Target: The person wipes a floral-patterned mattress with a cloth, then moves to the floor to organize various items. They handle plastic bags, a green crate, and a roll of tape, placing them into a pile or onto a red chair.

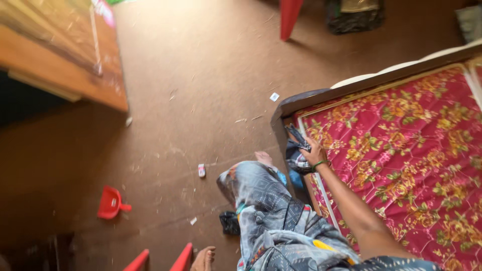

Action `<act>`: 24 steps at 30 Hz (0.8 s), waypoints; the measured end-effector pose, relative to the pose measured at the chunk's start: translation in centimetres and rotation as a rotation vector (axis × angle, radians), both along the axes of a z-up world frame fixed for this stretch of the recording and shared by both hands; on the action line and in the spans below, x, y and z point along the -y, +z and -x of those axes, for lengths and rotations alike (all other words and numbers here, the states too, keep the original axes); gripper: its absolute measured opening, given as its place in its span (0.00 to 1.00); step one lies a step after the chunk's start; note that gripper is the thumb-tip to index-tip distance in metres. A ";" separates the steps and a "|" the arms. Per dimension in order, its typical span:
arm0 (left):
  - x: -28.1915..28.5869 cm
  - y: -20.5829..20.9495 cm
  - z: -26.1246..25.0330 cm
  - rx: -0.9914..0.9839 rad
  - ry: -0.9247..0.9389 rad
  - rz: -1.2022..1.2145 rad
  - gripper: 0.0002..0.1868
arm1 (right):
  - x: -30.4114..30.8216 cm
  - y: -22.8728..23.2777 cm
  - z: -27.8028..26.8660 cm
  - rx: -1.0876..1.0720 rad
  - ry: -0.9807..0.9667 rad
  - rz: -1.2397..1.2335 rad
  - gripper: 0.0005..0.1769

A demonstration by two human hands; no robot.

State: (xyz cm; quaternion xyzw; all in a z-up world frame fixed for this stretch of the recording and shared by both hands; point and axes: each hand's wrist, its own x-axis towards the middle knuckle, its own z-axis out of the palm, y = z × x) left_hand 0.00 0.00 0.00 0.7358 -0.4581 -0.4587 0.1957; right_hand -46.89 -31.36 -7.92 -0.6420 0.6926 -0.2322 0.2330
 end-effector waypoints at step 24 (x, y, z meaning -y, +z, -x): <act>56.3 4.9 2.2 0.017 -0.731 -0.015 0.19 | 10.1 -0.2 5.9 -0.016 -0.847 -0.239 0.33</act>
